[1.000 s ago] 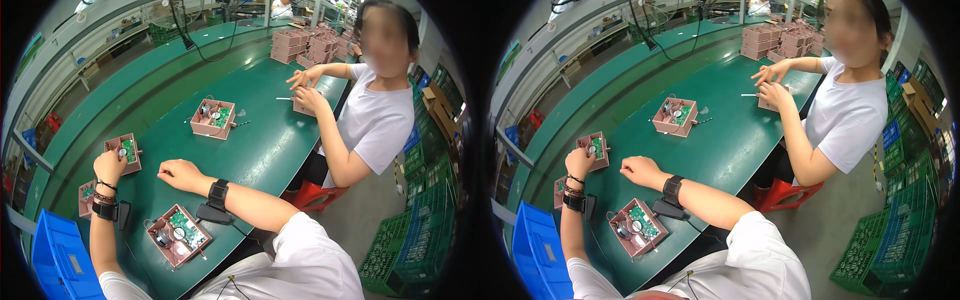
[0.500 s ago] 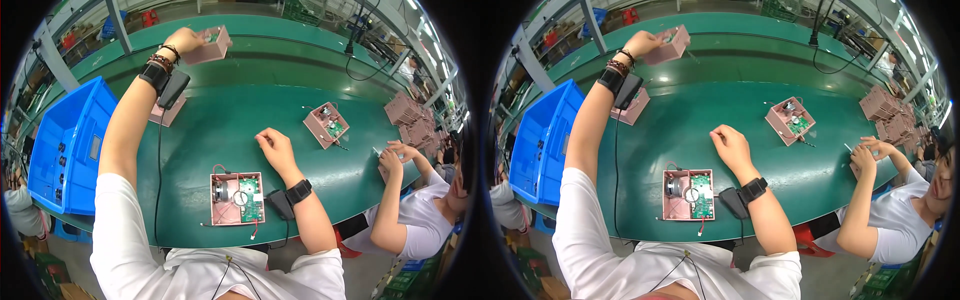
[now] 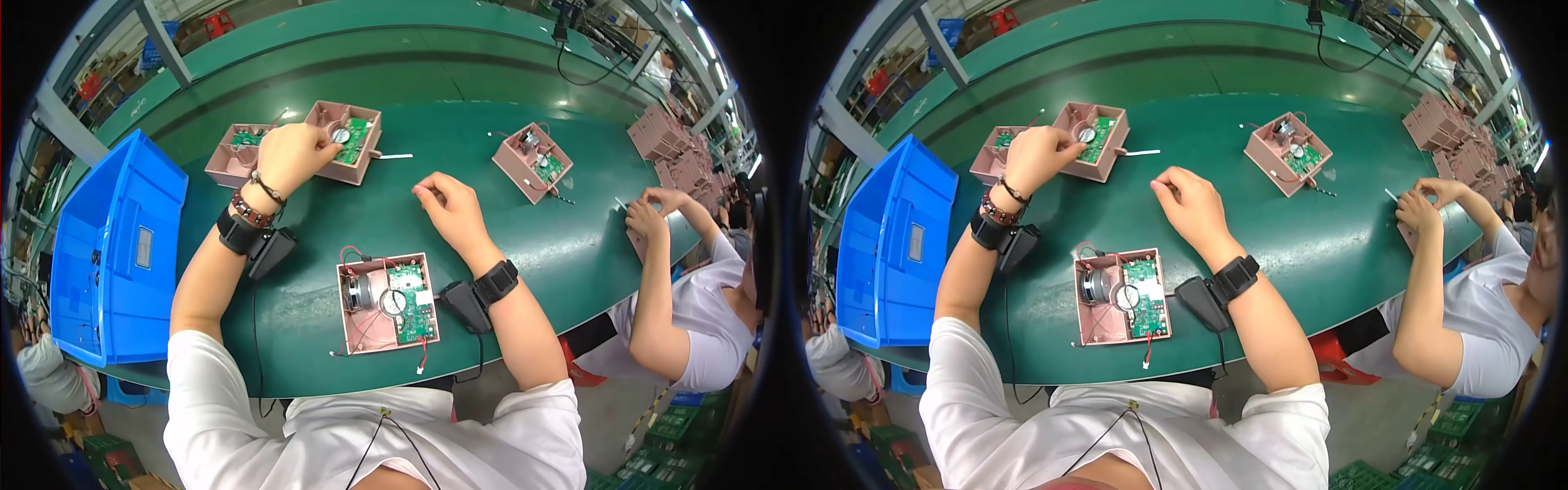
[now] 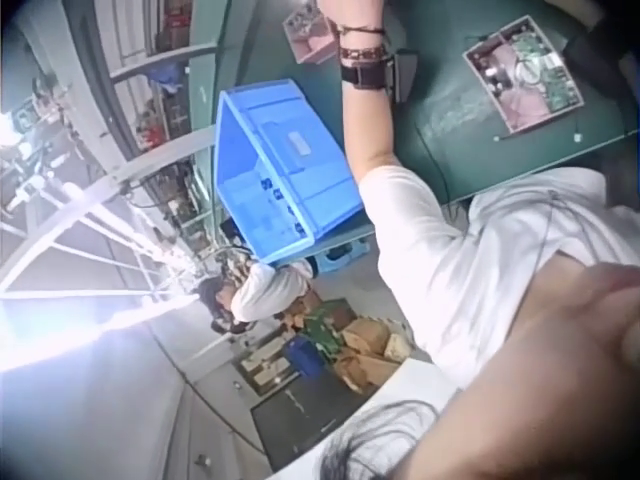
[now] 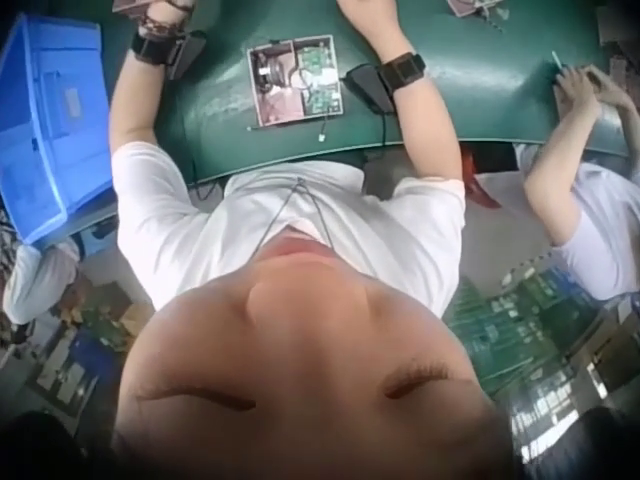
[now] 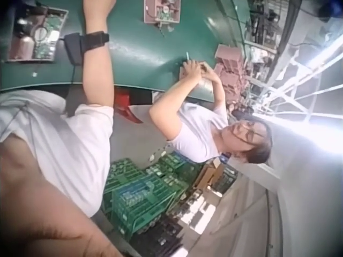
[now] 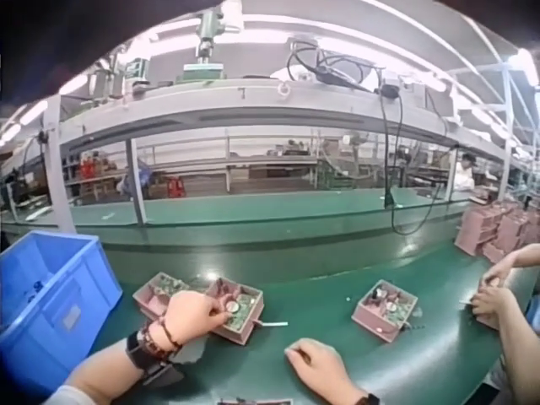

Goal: The person picks up a speaker from a blue bin and places it into a pink housing. They then connect the speaker's wires to the circuit board inside the housing and set the completed assembly aside, repeating the process for several units.

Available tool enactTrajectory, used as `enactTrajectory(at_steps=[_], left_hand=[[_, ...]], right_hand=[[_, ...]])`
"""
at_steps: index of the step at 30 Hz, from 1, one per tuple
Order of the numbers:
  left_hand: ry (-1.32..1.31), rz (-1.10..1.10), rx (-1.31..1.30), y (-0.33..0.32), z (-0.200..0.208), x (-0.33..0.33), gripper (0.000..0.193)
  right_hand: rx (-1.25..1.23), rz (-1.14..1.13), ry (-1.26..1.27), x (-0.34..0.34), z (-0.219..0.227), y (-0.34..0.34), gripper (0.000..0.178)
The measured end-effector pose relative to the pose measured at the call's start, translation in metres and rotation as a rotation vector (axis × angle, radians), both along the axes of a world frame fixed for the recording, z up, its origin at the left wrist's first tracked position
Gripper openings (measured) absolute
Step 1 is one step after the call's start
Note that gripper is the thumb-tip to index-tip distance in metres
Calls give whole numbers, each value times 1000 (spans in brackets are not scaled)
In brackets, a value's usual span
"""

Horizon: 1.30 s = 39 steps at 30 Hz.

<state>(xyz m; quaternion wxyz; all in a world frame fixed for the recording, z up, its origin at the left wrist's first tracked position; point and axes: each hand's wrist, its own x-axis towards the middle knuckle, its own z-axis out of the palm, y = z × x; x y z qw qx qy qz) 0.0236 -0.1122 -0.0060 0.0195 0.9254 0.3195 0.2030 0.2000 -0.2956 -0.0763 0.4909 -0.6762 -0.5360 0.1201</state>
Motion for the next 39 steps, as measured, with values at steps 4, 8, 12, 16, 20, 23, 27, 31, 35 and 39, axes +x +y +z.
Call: enactTrajectory(at_steps=[4, 8, 12, 16, 20, 23, 27, 31, 35, 39], left_hand=[[29, 14, 12, 6, -18, -13, 28], [34, 27, 108, 5, -10, -21, 27], [-94, -110, 461, -24, 5, -19, 23], [-35, -500, 104, -68, 22, -25, 25], [300, -720, -122, -94, 25, -23, 25], [181, -657, -131, -106, 25, -30, 23], [69, -588, -168, -107, 29, -34, 20], [76, -550, -124, -114, 33, -42, 17], [20, -596, -89, -119, 37, -46, 16], [-16, -647, -162, -114, 30, -44, 17]], right_hand=[[2, 37, 31, 1, 1, 3, 11], [22, 182, -82, -8, 21, -4, 11], [141, 410, -274, -17, 38, -15, 16], [104, 516, -407, -29, 39, -28, 20], [115, 495, -419, -33, 25, -29, 17], [180, 470, -367, -34, 32, -29, 14], [227, 413, -265, -37, 41, -33, 12], [267, 366, -376, -35, 45, -36, 11], [337, 343, -560, -41, 44, -31, 11], [383, 242, -703, -47, 47, -38, 11]])
